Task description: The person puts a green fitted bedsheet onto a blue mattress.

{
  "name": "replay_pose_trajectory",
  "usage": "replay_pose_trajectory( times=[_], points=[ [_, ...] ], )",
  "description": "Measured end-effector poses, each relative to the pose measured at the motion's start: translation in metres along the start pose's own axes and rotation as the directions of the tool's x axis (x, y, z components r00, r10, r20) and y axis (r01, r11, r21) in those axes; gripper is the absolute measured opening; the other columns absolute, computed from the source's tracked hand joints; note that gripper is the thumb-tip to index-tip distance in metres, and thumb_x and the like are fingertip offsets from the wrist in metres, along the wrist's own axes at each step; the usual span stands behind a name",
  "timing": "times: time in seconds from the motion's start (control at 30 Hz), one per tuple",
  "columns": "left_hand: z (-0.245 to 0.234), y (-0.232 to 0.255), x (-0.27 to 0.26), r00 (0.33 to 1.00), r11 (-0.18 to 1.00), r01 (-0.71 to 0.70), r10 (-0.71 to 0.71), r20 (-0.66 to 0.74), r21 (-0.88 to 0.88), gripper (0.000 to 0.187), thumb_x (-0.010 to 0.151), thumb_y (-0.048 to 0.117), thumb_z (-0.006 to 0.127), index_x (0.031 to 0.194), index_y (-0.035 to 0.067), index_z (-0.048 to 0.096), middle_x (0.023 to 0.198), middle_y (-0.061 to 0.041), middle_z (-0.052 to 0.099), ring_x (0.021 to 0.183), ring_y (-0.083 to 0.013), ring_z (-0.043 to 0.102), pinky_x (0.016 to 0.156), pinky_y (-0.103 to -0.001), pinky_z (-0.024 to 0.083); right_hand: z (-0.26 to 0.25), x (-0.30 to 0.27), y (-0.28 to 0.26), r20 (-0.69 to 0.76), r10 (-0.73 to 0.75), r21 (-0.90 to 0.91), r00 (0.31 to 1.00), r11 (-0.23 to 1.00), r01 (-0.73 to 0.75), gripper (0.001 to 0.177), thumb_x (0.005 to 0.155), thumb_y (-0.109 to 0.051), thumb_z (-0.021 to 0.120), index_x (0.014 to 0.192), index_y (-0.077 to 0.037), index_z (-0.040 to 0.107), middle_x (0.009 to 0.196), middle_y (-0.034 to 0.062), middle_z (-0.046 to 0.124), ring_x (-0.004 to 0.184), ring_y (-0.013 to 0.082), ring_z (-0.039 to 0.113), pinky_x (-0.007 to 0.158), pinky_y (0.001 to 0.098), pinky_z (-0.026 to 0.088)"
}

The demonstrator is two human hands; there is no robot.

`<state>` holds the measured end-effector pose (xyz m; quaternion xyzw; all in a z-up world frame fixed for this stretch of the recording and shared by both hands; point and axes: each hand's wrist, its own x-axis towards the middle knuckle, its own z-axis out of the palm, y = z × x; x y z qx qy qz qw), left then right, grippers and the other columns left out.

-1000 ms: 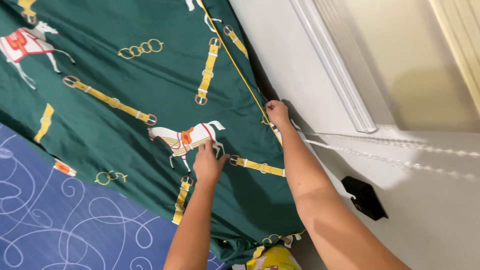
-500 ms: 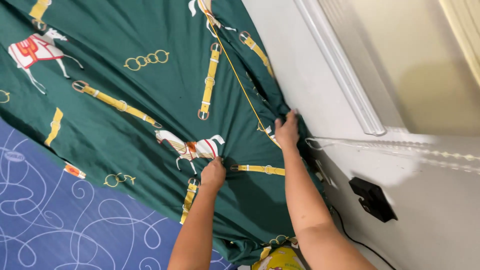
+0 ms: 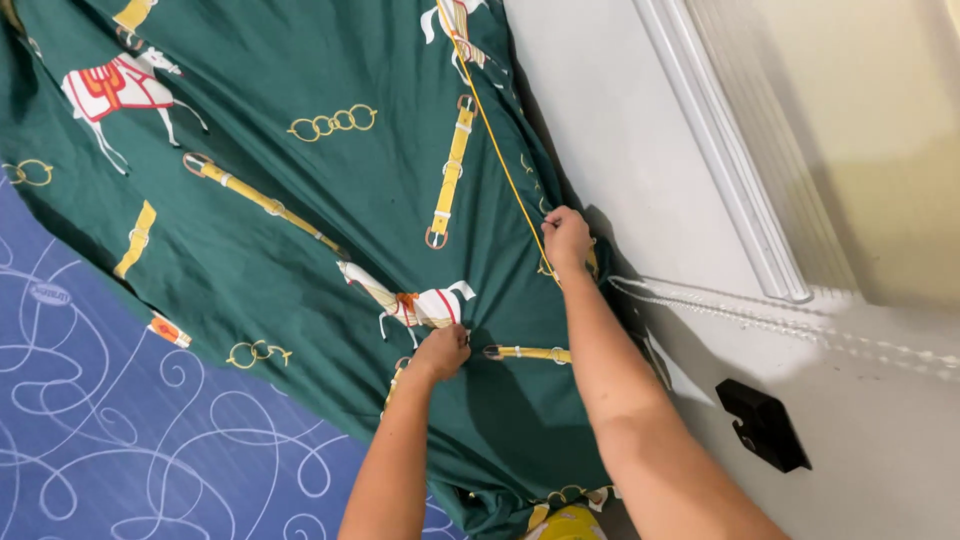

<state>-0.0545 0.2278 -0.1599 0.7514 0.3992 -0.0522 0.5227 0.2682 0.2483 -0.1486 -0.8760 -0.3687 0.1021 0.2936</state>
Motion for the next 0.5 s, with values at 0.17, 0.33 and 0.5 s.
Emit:
replay_pose_trajectory(
  times=[0.17,0.33,0.5],
  points=[
    [-0.039,0.055,-0.008,0.920,0.928,0.348,-0.310,0.241,-0.134,0.019,0.087,0.016,0.057,0.102,0.004,0.061,0.088,-0.023,0.073,0.080,-0.0424,0.077,0.076,-0.050,0.060,0.035,0.061,0.057,-0.018,0.163,0.435,0.986,0.889,-0.139,0.027,0.093,-0.021,0.078,0.114,-0.005,0.071,0.106,0.0110,0.076,0.095,0.0200,0.072,0.085,0.0344,0.057],
    [-0.016,0.022,0.007,0.963,0.975,0.219,-0.221,0.152,0.028,0.023,0.086,0.020,0.064,0.101,0.003,0.068,0.091,-0.021,0.074,0.086,-0.0368,0.074,0.079,-0.047,0.058,0.046,0.075,0.002,0.147,0.173,0.542,0.974,0.810,-0.225,0.041,0.093,-0.022,0.072,0.130,-0.009,0.062,0.104,0.0057,0.074,0.089,0.0151,0.067,0.076,0.0326,0.051],
    [-0.062,0.061,0.036,0.961,0.977,0.145,-0.176,0.213,0.156,0.026,0.081,0.031,0.074,0.099,0.013,0.076,0.094,-0.014,0.074,0.094,-0.0321,0.072,0.086,-0.045,0.056,0.055,0.074,-0.027,-0.058,0.059,0.096,0.997,0.994,-0.054,0.028,0.079,-0.018,0.084,0.103,-0.006,0.074,0.094,0.0122,0.075,0.084,0.0231,0.070,0.075,0.0356,0.055]
  ],
)
